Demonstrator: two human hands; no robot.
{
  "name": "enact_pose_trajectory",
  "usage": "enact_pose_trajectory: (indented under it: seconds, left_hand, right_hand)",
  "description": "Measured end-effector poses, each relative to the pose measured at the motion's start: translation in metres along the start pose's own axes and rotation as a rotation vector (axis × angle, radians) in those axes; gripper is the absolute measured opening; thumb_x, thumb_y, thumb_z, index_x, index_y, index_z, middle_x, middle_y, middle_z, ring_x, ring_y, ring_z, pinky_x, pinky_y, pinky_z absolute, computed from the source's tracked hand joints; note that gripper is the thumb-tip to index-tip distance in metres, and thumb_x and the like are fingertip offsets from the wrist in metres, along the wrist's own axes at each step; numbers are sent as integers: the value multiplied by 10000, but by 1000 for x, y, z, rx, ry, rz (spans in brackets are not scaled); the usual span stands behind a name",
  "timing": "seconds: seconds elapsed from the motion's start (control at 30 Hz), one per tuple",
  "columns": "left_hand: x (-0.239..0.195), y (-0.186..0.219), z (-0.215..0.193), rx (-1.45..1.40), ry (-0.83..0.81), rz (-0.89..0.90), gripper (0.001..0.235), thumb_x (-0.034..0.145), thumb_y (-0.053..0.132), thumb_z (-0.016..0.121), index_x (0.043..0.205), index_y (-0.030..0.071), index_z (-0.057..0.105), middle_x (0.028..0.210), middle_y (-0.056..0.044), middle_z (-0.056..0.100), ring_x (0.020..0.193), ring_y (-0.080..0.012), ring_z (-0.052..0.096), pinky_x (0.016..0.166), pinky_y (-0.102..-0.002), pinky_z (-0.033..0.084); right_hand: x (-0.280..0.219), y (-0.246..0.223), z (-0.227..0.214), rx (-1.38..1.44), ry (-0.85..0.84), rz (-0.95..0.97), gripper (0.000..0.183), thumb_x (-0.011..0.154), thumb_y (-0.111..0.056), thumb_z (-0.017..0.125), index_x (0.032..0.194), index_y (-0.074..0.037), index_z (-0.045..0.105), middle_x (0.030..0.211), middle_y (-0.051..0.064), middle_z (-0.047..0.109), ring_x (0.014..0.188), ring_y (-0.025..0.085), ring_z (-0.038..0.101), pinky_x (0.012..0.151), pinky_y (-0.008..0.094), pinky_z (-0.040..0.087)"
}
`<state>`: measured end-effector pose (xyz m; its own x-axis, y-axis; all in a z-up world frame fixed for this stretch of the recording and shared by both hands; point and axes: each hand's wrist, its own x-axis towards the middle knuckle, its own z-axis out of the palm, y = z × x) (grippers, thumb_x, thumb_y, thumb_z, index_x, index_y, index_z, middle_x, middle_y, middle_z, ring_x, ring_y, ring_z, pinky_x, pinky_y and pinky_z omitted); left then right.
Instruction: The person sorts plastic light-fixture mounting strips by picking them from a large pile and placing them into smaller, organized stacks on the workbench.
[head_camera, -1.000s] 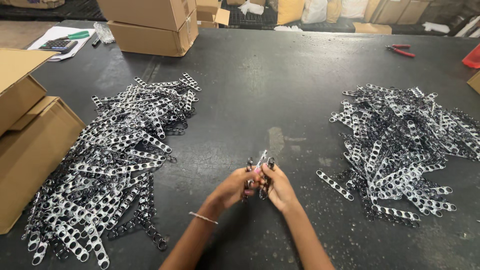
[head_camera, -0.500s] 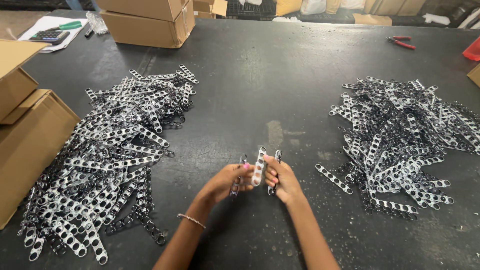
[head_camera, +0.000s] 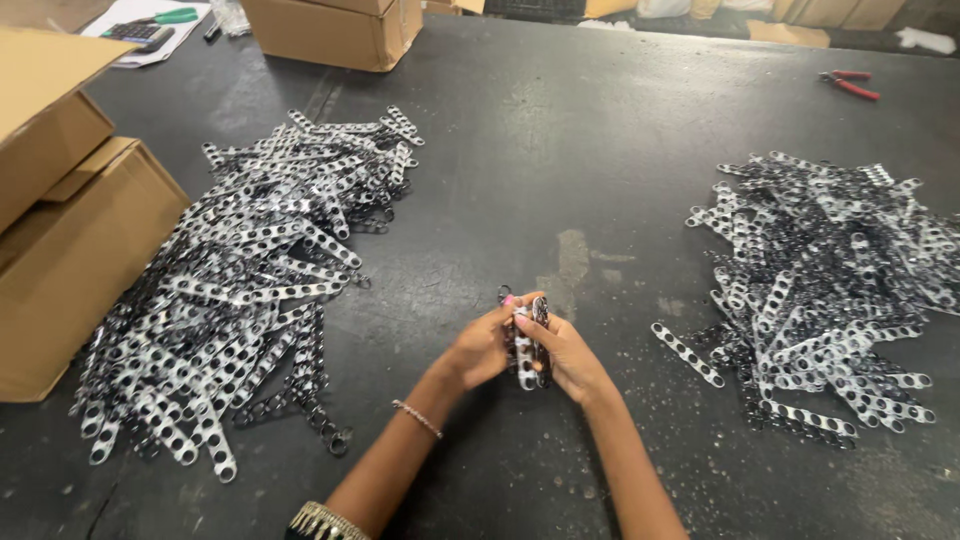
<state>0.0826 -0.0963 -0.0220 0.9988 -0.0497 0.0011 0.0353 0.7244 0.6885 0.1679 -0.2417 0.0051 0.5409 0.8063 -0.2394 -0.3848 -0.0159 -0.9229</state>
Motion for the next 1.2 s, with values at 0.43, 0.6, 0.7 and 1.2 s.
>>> enact_pose_trajectory:
  seconds: [0.43, 0.6, 0.7, 1.2]
  left_hand:
    - [-138, 22, 20, 1819, 1167, 419, 520, 910, 439, 674, 1211, 24, 582, 1135, -192, 610, 1074, -367, 586, 926, -470, 493]
    - [-223, 39, 33, 1661, 1485, -392, 668, 890, 601, 682, 1070, -23, 526, 990, -208, 682, 911, -398, 697, 780, -494, 559]
    - [-225, 29, 19, 1725, 1489, -356, 629, 836, 557, 690, 1047, -16, 540, 988, -202, 695, 912, -396, 711, 763, -476, 583]
    - [-185, 31, 32, 1125, 1057, 61, 474, 919, 446, 594, 1155, 37, 622, 1008, -177, 749, 946, -331, 739, 822, -428, 554]
  right_hand:
    - [5, 7, -2, -103, 27, 45, 212, 869, -291, 768, 939, -119, 667, 755, -56, 622, 574, 40, 525, 466, 232, 381]
    - [9, 11, -3, -128, 23, 86, 215, 866, -294, 770, 928, -114, 672, 764, -50, 636, 581, 32, 524, 467, 230, 378]
    - [7, 14, 3, -148, 2, 102, 235, 881, -303, 775, 930, -96, 675, 759, -40, 631, 584, 43, 521, 477, 236, 387]
    - [1, 11, 12, 0, -53, 196, 238, 880, -298, 759, 970, -82, 713, 809, -17, 722, 654, 71, 643, 577, 253, 518]
